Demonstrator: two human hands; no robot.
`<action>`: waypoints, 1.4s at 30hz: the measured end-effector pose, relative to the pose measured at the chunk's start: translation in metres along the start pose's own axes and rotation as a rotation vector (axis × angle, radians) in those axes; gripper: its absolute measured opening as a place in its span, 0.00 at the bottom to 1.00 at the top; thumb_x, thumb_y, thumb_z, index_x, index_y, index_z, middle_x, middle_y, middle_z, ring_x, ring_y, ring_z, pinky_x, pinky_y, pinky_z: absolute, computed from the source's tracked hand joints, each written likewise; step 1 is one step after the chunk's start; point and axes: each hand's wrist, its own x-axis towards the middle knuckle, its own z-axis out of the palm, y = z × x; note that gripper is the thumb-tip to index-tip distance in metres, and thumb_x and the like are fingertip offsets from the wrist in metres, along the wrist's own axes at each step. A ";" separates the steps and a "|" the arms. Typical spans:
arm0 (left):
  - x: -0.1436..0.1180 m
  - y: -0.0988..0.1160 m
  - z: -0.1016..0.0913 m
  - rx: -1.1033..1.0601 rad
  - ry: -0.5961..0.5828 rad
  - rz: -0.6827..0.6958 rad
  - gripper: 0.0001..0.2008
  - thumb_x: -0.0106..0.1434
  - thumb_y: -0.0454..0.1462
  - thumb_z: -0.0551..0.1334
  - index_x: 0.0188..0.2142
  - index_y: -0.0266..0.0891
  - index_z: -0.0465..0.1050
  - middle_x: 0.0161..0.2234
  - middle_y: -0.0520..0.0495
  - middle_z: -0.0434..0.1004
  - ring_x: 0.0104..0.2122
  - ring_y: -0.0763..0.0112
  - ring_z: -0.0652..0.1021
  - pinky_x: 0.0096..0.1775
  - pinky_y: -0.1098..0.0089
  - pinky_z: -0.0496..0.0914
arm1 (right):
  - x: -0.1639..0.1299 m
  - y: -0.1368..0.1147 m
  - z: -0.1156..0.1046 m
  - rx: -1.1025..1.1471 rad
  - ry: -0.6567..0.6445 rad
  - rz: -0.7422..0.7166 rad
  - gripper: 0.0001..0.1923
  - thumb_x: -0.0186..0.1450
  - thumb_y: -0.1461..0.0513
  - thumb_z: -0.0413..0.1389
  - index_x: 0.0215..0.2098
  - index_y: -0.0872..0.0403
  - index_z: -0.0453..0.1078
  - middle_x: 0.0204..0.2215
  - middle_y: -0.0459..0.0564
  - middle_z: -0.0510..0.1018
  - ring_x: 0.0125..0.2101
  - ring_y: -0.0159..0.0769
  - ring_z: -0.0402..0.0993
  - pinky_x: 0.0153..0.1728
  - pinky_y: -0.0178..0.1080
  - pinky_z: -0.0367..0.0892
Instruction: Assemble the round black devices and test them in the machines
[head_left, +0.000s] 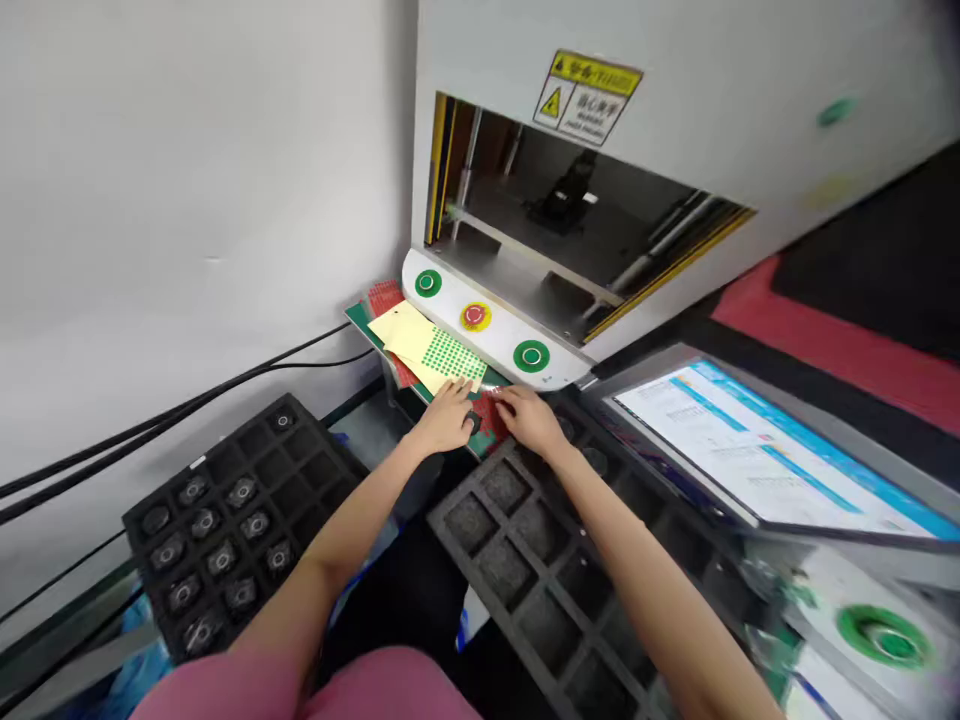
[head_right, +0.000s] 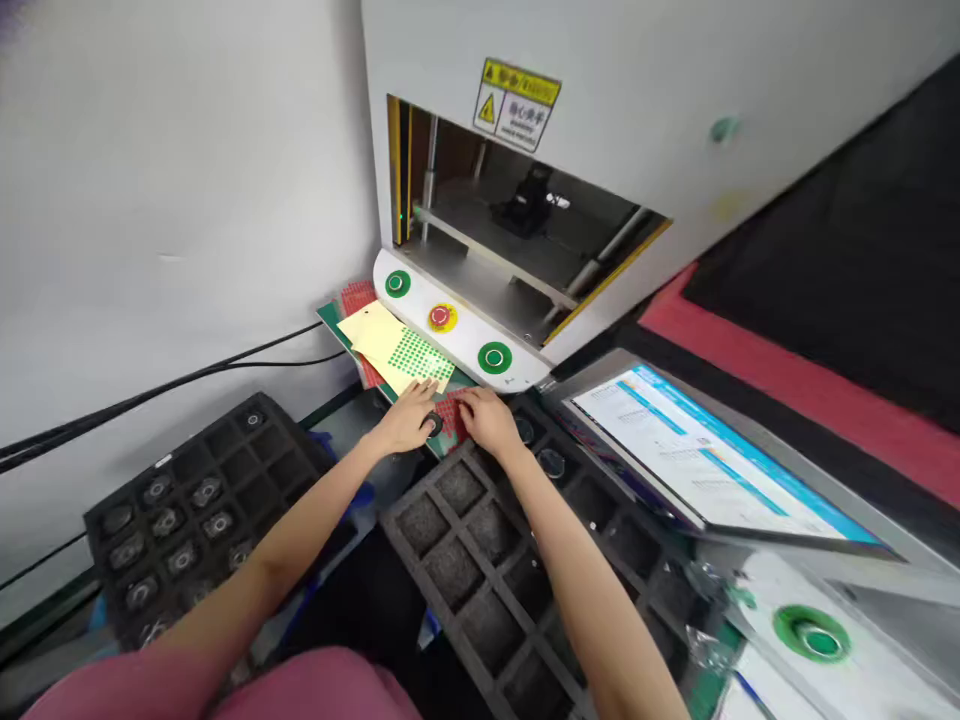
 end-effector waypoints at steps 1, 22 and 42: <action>0.001 -0.001 0.002 -0.007 -0.003 -0.011 0.14 0.66 0.38 0.64 0.50 0.35 0.73 0.62 0.39 0.66 0.64 0.51 0.65 0.62 0.43 0.62 | 0.004 0.002 0.001 0.005 -0.014 -0.008 0.13 0.71 0.57 0.56 0.51 0.54 0.70 0.51 0.54 0.74 0.47 0.39 0.74 0.48 0.47 0.73; -0.003 -0.005 0.039 -0.316 0.232 0.052 0.11 0.57 0.31 0.57 0.41 0.35 0.72 0.56 0.32 0.75 0.62 0.48 0.70 0.64 0.41 0.59 | 0.030 -0.004 0.000 -0.094 -0.158 0.053 0.14 0.71 0.57 0.57 0.51 0.56 0.70 0.48 0.53 0.75 0.45 0.39 0.75 0.46 0.47 0.73; 0.002 -0.007 0.032 -0.553 0.315 -0.046 0.05 0.63 0.35 0.65 0.36 0.34 0.74 0.50 0.39 0.77 0.57 0.53 0.73 0.60 0.44 0.64 | 0.030 -0.016 -0.010 0.241 0.054 0.148 0.14 0.71 0.56 0.57 0.50 0.57 0.70 0.46 0.52 0.75 0.42 0.37 0.75 0.43 0.45 0.74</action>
